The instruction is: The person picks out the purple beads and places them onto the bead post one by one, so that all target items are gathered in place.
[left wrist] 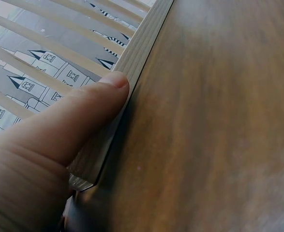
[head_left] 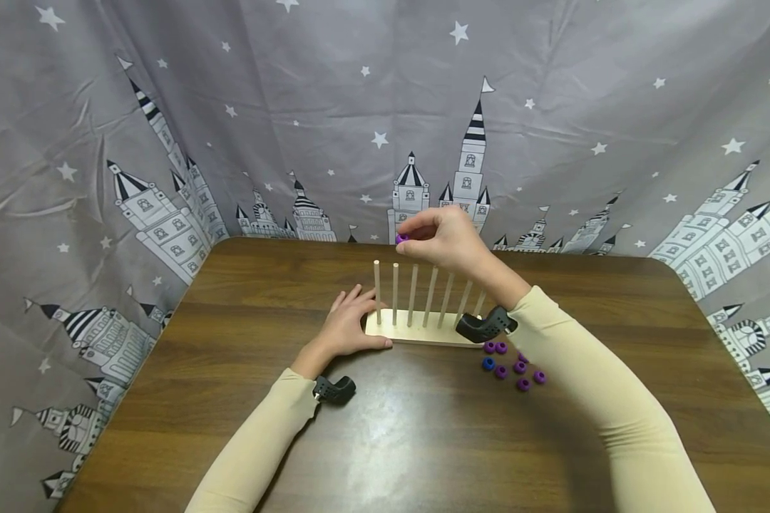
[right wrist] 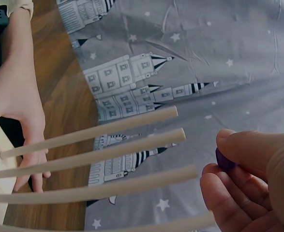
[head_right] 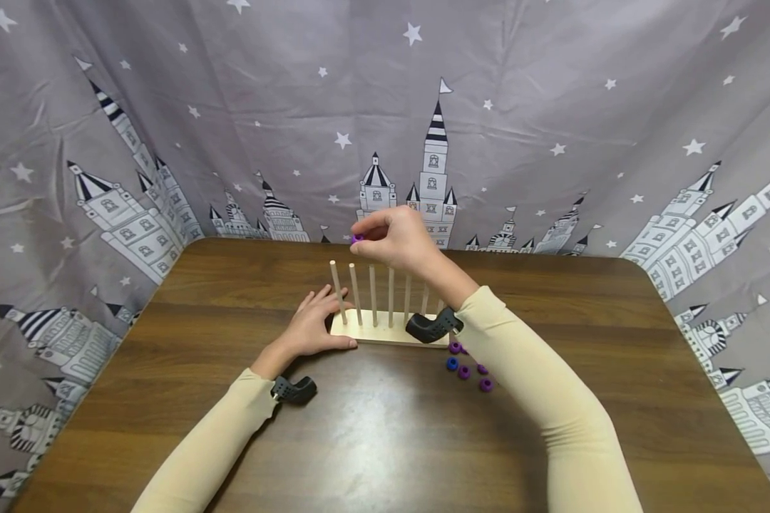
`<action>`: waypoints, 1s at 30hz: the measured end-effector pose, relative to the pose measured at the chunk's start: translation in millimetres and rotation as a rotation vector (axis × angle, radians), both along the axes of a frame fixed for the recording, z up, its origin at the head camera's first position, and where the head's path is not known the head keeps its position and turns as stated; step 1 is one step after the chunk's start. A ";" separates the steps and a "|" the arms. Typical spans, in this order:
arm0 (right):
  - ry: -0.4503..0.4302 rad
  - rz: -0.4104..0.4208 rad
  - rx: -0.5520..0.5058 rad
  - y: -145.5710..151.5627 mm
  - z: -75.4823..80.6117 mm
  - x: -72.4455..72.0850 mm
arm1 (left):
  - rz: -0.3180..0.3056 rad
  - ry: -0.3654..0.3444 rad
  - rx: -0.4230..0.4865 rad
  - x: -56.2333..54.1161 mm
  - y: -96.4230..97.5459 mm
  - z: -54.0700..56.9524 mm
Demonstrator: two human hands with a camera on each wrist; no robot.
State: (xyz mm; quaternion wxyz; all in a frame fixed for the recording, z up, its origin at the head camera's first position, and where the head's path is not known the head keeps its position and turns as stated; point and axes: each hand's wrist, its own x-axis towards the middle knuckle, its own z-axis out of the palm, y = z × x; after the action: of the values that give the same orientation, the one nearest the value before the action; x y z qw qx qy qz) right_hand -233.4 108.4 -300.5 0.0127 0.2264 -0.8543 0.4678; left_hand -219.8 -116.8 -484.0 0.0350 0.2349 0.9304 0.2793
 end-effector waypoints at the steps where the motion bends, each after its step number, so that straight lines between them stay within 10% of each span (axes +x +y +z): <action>1: 0.002 0.007 0.002 -1.6 -0.3 0.0 | -0.001 0.001 0.001 -0.2 0.1 0.0; 30: -0.004 0.093 0.107 -25.1 -2.0 6.4 | -0.011 0.008 0.019 -0.3 -0.1 0.0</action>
State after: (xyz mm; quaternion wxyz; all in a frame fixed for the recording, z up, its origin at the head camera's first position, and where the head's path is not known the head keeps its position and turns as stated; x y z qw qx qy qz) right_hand -227.0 83.3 -302.5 -0.0227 0.2652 -0.8667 0.4219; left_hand -220.1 -116.8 -484.0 0.0305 0.2416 0.9264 0.2871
